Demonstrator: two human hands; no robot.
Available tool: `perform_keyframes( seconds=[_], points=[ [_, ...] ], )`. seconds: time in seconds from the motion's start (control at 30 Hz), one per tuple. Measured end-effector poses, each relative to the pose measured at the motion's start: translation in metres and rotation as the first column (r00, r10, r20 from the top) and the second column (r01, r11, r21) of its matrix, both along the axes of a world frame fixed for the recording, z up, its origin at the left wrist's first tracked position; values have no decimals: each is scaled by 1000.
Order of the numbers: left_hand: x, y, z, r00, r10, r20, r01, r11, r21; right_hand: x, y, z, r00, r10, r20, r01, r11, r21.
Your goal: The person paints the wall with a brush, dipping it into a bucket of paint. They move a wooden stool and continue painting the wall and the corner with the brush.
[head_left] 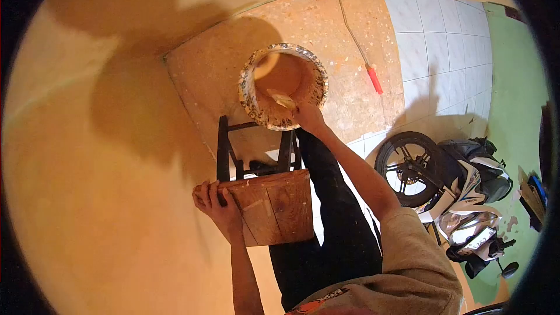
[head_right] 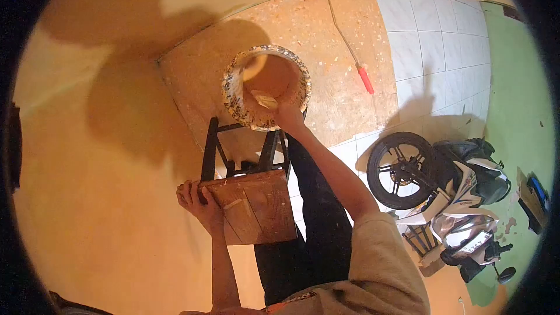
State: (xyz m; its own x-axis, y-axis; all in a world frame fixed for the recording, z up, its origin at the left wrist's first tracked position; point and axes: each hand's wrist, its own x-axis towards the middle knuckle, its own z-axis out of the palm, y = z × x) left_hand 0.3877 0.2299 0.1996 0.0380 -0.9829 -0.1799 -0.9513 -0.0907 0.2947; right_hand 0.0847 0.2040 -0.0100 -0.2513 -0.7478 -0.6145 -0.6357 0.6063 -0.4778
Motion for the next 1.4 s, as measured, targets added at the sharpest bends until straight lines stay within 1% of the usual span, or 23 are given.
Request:
perform_keyframes(
  seconds=[0.13,0.23,0.3,0.37,0.4,0.43,0.47,0.53,0.57,0.6,0.63,0.67,0.73,0.83,0.9,0.97,1.03,1.13,1.17,1.23,1.3,1.37,1.4],
  points=[
    [-4,-2,1,1000,-5,5,5,1000,8,-6,-9,14,997,29,-65,-38,990,-137],
    [-15,-14,-1,998,-16,66,20,998,-61,-7,-16,-7,999,-51,-10,50,994,-94],
    [-36,-33,6,975,222,31,-221,975,-37,-10,-19,-19,998,-48,-36,49,998,26],
    [-75,-63,22,988,155,3,-154,986,65,-13,-17,-24,909,-295,295,218,939,267],
    [-91,-79,22,995,95,-34,-89,985,147,-12,-15,-23,906,-296,301,218,938,268],
    [-93,-84,-3,986,82,-145,-37,957,288,-10,-13,-19,695,-525,491,383,849,364],
    [-92,-85,-33,963,80,-255,35,909,416,-8,-10,-14,389,-687,613,495,718,490],
    [-117,-98,-62,940,139,-313,160,630,760,0,-6,-5,282,-730,622,520,662,540],
    [-131,-101,-67,940,114,-323,185,624,759,0,-7,-2,188,-761,621,532,611,587],
    [-149,-103,-68,895,275,-351,170,517,839,1,-16,3,270,-813,517,488,578,654],
    [-165,-104,-70,834,433,-342,169,390,905,-5,-17,6,253,-826,504,512,557,654],
    [-170,-101,-76,808,461,-367,190,384,903,-9,-14,9,615,-469,634,355,882,308],
    [-186,-101,-78,810,490,-322,139,373,918,-18,-19,27,833,-24,552,58,997,-45],
    [-208,-110,-68,819,497,-288,86,389,917,-25,-32,43,847,-260,464,219,965,141],
    [-216,-113,-72,746,575,-336,97,405,909,-27,-38,43,811,-345,473,328,937,119],
    [-215,-109,-90,799,494,-343,95,458,884,-18,-34,27,835,-352,423,382,924,16],
    [-208,-110,-110,699,575,-426,146,469,871,-53,-55,68,948,-169,269,207,971,-119],
    [-221,-114,-106,733,560,-385,104,468,878,-125,-67,80,901,-244,360,321,931,-174],
    [-222,-113,-108,741,548,-389,115,467,877,-154,-69,80,863,-375,337,438,889,-132],
    [-221,-104,-120,742,573,-349,68,453,889,-206,-61,30,769,-595,232,633,759,-152],
    [-220,-96,-131,739,600,-307,18,438,899,-262,-40,-50,803,-590,-81,523,763,-380],
    [-220,-90,-145,708,638,-304,-21,449,893,-311,-4,-151,775,-586,-238,561,810,-168],
    [-217,-88,-150,713,635,-297,-25,447,894,-334,43,-226,797,-459,-392,425,888,-175]
  ],
)
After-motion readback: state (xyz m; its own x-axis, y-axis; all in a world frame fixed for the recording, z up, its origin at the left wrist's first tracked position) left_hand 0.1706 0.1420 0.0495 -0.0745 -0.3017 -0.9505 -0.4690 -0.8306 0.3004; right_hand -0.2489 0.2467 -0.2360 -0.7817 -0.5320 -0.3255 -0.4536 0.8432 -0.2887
